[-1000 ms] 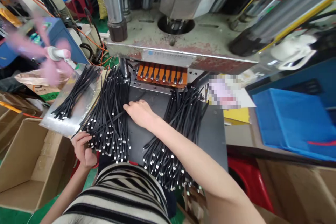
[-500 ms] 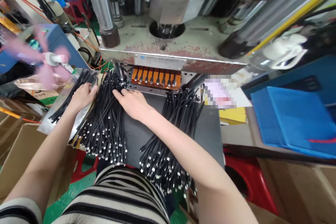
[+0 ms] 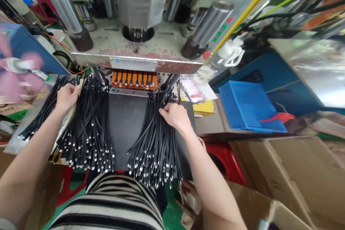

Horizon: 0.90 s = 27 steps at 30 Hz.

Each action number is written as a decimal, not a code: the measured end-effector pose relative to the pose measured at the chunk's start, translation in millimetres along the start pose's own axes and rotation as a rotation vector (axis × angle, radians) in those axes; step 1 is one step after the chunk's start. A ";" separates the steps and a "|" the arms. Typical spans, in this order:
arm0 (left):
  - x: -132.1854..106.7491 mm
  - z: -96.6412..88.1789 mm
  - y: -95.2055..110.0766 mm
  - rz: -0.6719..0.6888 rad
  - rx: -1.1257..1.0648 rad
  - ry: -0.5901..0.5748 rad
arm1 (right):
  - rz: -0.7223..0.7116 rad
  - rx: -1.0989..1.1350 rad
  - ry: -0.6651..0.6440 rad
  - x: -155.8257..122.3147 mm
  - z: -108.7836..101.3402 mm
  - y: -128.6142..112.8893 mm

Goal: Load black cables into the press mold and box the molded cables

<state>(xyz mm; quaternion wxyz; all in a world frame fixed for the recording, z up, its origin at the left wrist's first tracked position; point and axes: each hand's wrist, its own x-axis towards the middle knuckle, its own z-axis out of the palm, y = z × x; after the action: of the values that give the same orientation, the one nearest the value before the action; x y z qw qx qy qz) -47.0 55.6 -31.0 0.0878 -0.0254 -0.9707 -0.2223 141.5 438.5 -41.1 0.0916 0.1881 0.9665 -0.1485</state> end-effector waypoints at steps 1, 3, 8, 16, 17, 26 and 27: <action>-2.4 -4.4 1.5 0.019 0.002 0.010 | 0.006 0.063 0.001 0.2 1.2 1.1; -6.0 -12.9 3.9 0.058 -0.027 0.020 | 0.023 0.168 0.014 -0.5 1.8 4.4; -16.8 -32.9 22.7 0.215 -0.303 0.011 | 0.066 0.276 0.242 -11.8 -2.9 6.0; -71.4 -82.3 128.2 0.581 -0.791 -0.349 | -0.470 0.774 0.320 -70.2 -49.6 -66.6; -77.0 -86.7 140.5 0.616 -0.821 -0.385 | -0.524 0.792 0.346 -76.0 -56.0 -76.6; -95.3 -83.4 194.1 0.649 -0.900 -0.475 | -0.571 1.137 0.430 -78.5 -74.0 -108.9; -95.3 -81.2 196.2 0.634 -0.919 -0.480 | -0.567 1.206 0.407 -76.1 -73.9 -109.5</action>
<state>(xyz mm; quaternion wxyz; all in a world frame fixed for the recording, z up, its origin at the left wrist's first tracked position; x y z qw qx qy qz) 76.9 195.8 107.4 -0.0917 -0.3979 -0.7132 -0.5698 159.2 339.7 73.6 -0.2540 -0.0294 0.7251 -0.6394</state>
